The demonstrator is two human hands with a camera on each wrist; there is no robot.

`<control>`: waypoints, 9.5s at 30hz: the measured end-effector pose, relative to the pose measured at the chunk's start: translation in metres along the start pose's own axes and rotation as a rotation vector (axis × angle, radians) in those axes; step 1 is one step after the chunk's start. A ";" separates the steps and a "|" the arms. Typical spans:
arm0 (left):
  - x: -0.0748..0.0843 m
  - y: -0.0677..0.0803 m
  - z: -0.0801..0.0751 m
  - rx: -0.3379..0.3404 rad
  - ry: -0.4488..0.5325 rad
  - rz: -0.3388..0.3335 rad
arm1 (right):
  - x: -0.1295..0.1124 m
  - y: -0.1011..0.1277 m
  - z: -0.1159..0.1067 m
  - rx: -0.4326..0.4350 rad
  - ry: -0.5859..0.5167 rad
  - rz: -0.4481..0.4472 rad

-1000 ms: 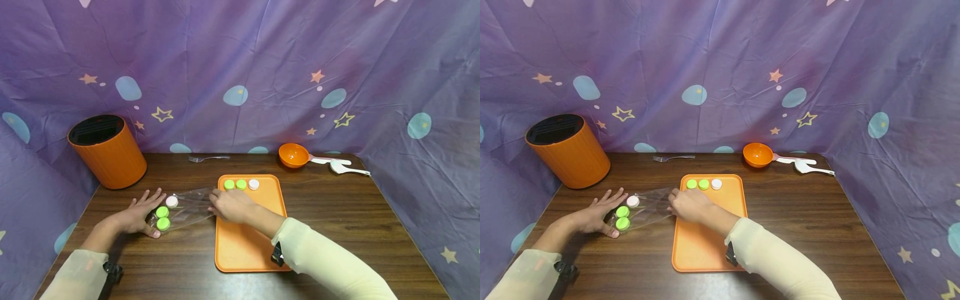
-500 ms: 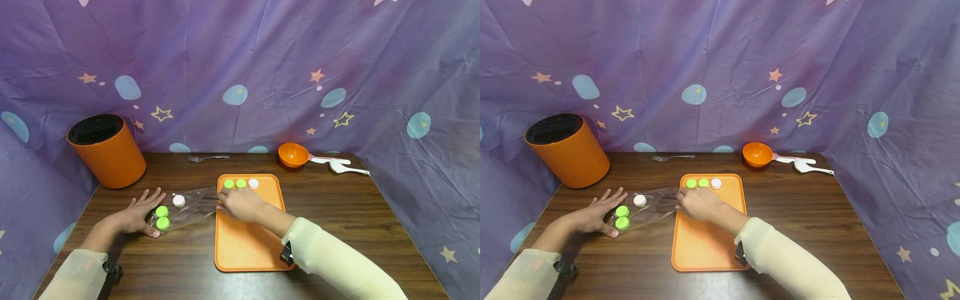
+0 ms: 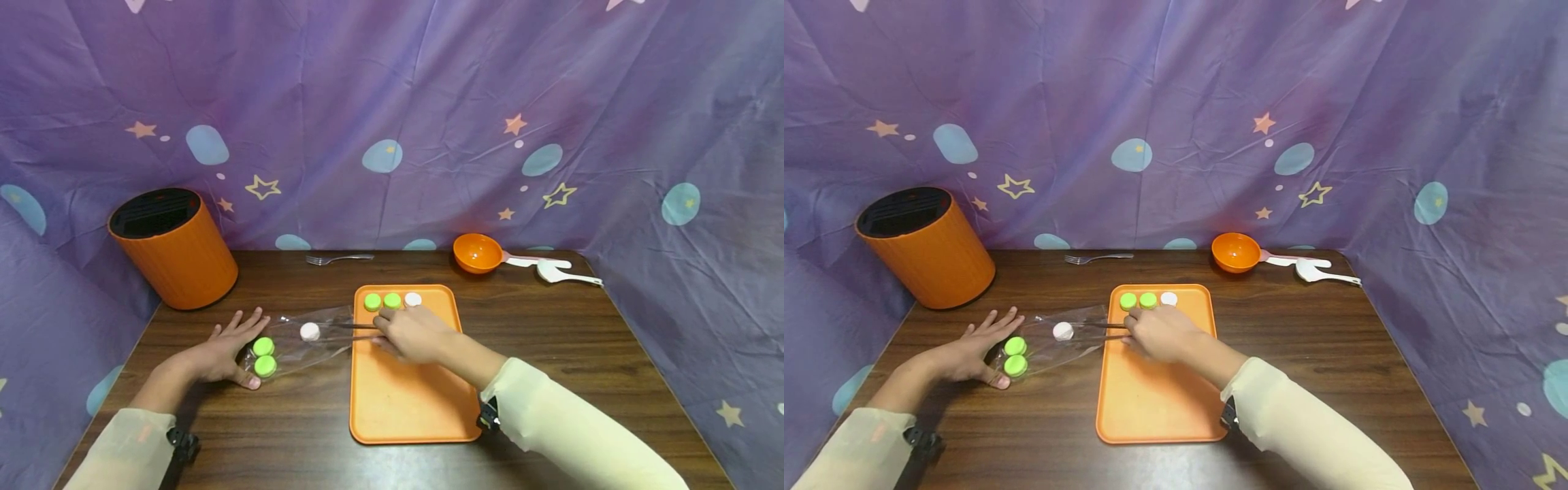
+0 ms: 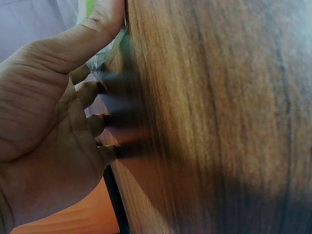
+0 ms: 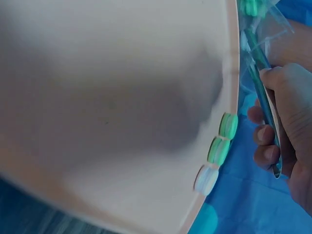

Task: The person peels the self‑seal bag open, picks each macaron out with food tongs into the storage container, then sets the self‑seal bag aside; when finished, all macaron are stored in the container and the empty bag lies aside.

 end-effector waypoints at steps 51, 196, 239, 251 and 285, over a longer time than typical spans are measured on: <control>0.030 0.012 -0.002 -0.023 0.006 -0.040 | 0.059 0.116 0.009 0.125 -0.077 0.137; 0.035 0.015 -0.006 -0.014 -0.015 -0.038 | -0.031 -0.037 -0.006 -0.052 0.019 -0.138; 0.033 0.016 -0.003 -0.005 0.003 -0.019 | -0.016 -0.018 -0.008 -0.029 -0.025 -0.120; 0.035 0.017 -0.003 -0.005 0.013 -0.016 | 0.006 0.005 -0.006 -0.019 -0.031 -0.056; 0.031 0.016 -0.001 -0.015 0.039 -0.006 | 0.057 0.078 -0.001 0.096 -0.090 0.029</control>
Point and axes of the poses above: each hand's wrist, its own y-axis away from the middle knuckle, its own z-axis out of the palm, x = y × z, the point moved 5 cm from there along -y, towards the middle knuckle, and after that the axes turned 14 degrees about -x, right-handed, at the moved point
